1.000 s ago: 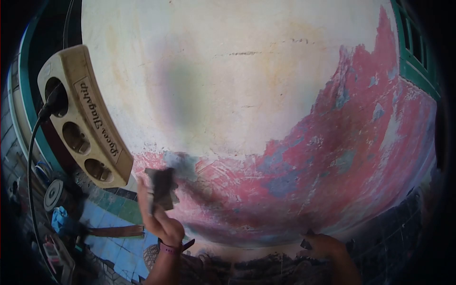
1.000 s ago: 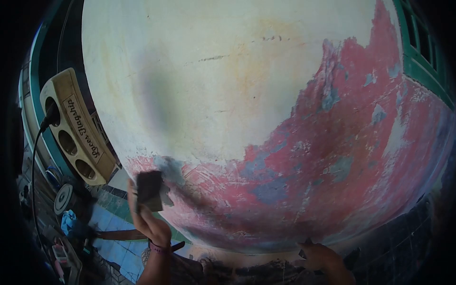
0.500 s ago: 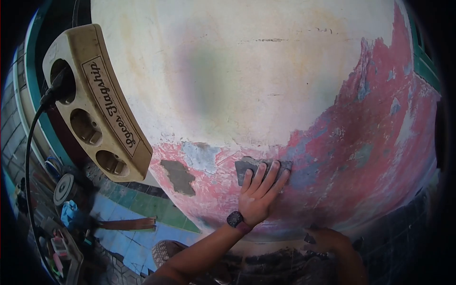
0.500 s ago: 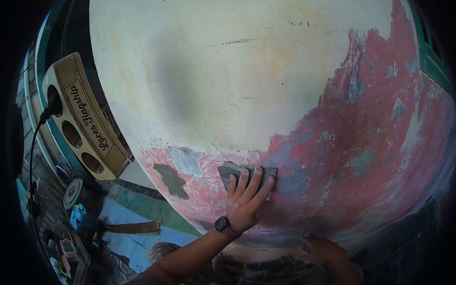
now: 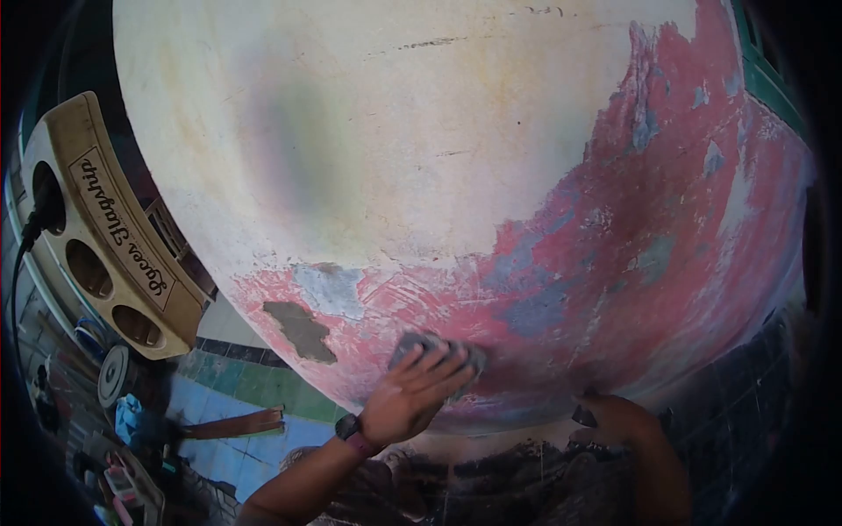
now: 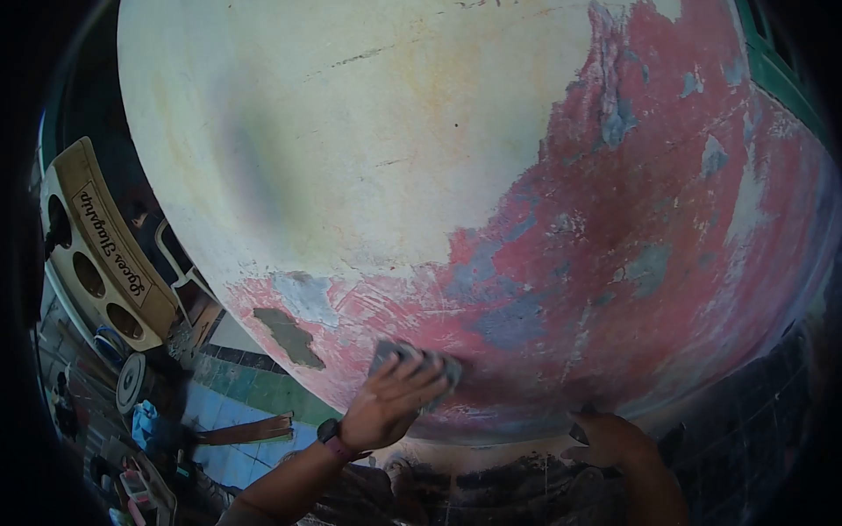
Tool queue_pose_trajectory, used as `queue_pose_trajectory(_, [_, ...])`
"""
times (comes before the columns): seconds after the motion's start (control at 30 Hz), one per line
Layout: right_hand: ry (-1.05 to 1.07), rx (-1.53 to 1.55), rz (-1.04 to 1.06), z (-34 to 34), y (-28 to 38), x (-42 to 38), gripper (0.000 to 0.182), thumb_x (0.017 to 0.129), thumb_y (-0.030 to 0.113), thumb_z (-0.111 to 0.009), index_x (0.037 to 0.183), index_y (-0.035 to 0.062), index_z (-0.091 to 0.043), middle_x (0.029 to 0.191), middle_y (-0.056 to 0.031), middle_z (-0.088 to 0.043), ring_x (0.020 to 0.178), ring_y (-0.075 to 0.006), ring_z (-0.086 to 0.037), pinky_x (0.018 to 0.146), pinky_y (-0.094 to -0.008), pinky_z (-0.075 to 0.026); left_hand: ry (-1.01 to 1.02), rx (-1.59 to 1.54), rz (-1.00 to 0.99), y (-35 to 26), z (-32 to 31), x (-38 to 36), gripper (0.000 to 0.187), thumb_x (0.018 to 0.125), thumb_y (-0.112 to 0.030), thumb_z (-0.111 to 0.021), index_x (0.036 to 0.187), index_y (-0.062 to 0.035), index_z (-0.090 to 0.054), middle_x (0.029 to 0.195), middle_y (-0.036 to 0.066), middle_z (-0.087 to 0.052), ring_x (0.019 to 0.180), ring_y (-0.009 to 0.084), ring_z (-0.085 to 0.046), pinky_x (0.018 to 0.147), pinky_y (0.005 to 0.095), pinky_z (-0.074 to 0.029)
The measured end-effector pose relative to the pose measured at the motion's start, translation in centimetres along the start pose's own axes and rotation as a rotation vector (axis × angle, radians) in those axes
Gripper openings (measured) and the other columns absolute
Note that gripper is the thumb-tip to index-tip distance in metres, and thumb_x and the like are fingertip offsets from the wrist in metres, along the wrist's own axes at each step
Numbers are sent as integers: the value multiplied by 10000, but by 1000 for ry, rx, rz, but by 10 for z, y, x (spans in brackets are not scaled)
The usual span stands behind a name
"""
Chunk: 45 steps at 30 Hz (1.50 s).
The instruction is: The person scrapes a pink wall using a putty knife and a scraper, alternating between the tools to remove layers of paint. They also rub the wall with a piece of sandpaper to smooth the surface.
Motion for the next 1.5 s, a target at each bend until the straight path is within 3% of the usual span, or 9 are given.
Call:
queue_pose_trajectory(0.1, [-118, -1, 104, 24, 36, -8, 915, 822, 345, -872, 1573, 37, -448, 1420, -265, -599, 1261, -411, -620, 1092, -441, -484, 160, -282, 110, 11, -31, -35, 545, 957, -91, -628, 1495, -154, -575, 1505, 107, -606, 1321, 341, -616, 1113, 472, -486])
queue_pose_trajectory(0.23, [-274, 145, 343, 55, 109, -25, 958, 766, 155, -919, 1594, 93, -442, 1490, -214, -506, 1301, -370, -593, 1077, -423, -505, 210, -281, 159, 21, -42, -72, 538, 983, -92, -615, 1512, -169, -553, 1257, 164, -708, 1106, 379, -697, 935, 477, -563])
queue_pose_trajectory(0.4, [-860, 228, 616, 104, 146, -59, 817, 868, 89, -799, 1579, -17, -410, 1447, -169, -493, 1138, -276, -669, 974, -378, -548, 305, -432, 322, 39, -62, -88, 539, 974, -102, -626, 1503, -183, -561, 941, 196, -717, 900, 410, -705, 789, 498, -564])
queue_pose_trajectory(0.5, [-1097, 668, 756, 142, 135, -70, 709, 949, 112, -645, 1571, -75, -360, 1444, -174, -506, 1047, -239, -700, 840, -356, -588, 283, -409, 216, 25, -47, -68, 485, 969, -66, -641, 1450, -118, -605, 949, 220, -726, 879, 425, -702, 797, 492, -558])
queue_pose_trajectory(0.6, [-1001, 1001, 879, 187, 146, -72, 680, 995, 163, -530, 1590, -68, -295, 1433, -185, -535, 1020, -239, -720, 702, -314, -598, 334, -397, 76, 25, -45, -61, 440, 1002, -92, -622, 1441, -114, -613, 1007, 226, -736, 909, 445, -701, 828, 486, -569])
queue_pose_trajectory(0.73, [-1129, 1075, 965, 246, 180, -79, 651, 1029, 156, -434, 1616, -41, -232, 1423, -195, -568, 1045, -253, -734, 619, -256, -585, 672, -514, 189, 73, -100, -115, 395, 1066, -203, -579, 1452, -128, -620, 1237, 205, -724, 1084, 416, -697, 964, 456, -550])
queue_pose_trajectory(0.93, [-1491, 525, 911, 275, 200, -92, 560, 1083, 200, -437, 1570, -51, -317, 1462, -179, -575, 1130, -228, -731, 599, -226, -582, 940, -694, 445, 117, -143, -179, 429, 1103, -277, -510, 1490, -112, -596, 1448, 160, -651, 1319, 316, -616, 1136, 403, -451])
queue_pose_trajectory(1.23, [-1598, 568, 702, 295, 193, -102, 318, 1104, 165, -543, 1380, 6, -545, 1080, -31, -683, 807, -43, -597, 636, -203, -513, 996, -625, 295, 135, -148, -189, 446, 1115, -306, -490, 1494, -91, -586, 1513, 162, -595, 1369, 315, -567, 1167, 398, -415])
queue_pose_trajectory(1.5, [-1632, 700, 603, 294, 179, -88, 203, 1007, 139, -725, 1096, -1, -607, 864, -59, -724, 730, -93, -659, 626, -292, -542, 923, -576, 339, 131, -178, -198, 442, 1119, -333, -475, 1473, -106, -608, 1474, 164, -627, 1326, 339, -602, 1146, 411, -440])
Point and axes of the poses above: each hand's wrist, its own x-axis towards the middle knuckle, its own z-axis out of the back of the hand, y = z × x, the point moved 10 cm from there along x, towards the middle knuckle
